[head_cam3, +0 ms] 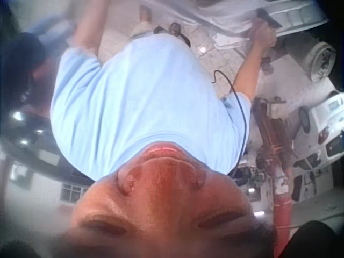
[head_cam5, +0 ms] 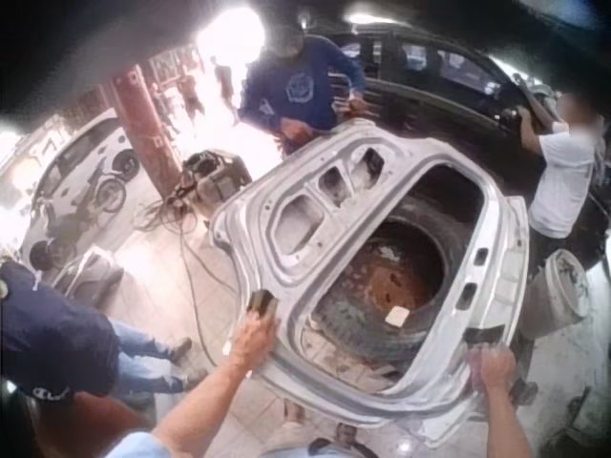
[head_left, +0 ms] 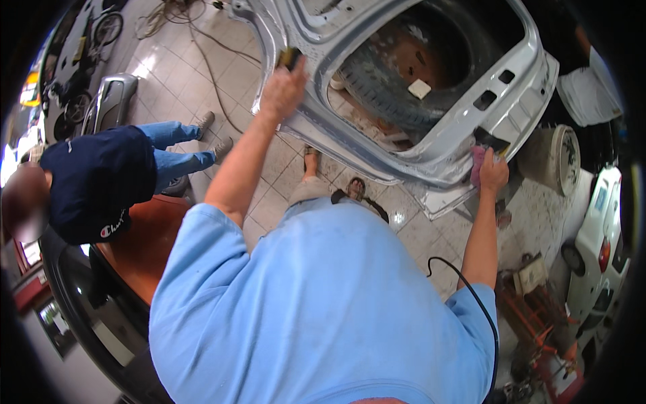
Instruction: The person sands a detached silver car door using a sanding block and wipes it with a pink cloth. The person alternates between sanding and wiping the door surface while standing in a workshop.
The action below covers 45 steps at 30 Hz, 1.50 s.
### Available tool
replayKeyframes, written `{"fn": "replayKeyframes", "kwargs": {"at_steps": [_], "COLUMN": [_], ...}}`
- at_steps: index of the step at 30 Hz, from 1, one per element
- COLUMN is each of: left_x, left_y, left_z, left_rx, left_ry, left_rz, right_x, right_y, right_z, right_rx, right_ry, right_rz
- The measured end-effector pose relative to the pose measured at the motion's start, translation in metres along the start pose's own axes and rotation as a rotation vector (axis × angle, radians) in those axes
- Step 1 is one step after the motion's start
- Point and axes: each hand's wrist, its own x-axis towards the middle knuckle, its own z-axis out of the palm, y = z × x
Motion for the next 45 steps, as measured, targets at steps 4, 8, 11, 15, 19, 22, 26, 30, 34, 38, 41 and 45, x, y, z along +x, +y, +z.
{"fn": "replayKeyframes", "kwargs": {"at_steps": [4,8,11,15,19,22,26,30,34,38,41,45], "left_x": [-0.010,-0.101,-0.117,-0.086,-0.098,-0.136,-0.148,-0.109,-0.091,-0.096,-0.106,-0.113], "left_y": [-0.004,0.069,0.093,0.047,0.039,0.120,0.213,0.239,0.271,0.304,0.302,0.282], "left_z": [-0.010,0.012,0.019,-0.006,-0.008,0.038,0.067,0.025,0.003,0.024,0.012,0.006], "left_rx": [-0.054,-0.210,-0.257,-0.125,-0.037,-0.194,-0.295,-0.656,-1.139,-1.741,-1.245,-0.865], "left_ry": [0.067,0.061,-0.113,-0.087,-0.025,0.103,-0.016,-0.206,-0.201,-0.675,-0.630,-0.588], "left_rz": [0.013,0.483,0.708,0.595,0.221,0.426,0.612,0.358,0.103,0.002,0.107,0.429], "right_x": [0.000,-0.002,-0.004,-0.005,-0.004,-0.001,-0.005,-0.051,-0.106,-0.133,-0.142,-0.145], "right_y": [-0.004,-0.011,-0.012,-0.012,-0.010,-0.004,0.000,-0.005,-0.027,-0.055,-0.063,-0.068], "right_z": [-0.003,-0.006,-0.006,-0.008,-0.008,-0.005,-0.006,-0.037,-0.072,-0.083,-0.082,-0.077], "right_rx": [-0.044,-0.102,-0.112,-0.074,0.010,0.041,0.328,0.577,1.230,1.071,0.923,0.986], "right_ry": [0.042,0.032,-0.017,-0.016,-0.045,-0.062,-0.101,-0.305,-0.646,-0.720,-0.705,-0.737], "right_rz": [0.045,0.080,0.111,0.098,0.111,0.119,0.081,0.024,0.060,-0.002,-0.033,-0.181]}}
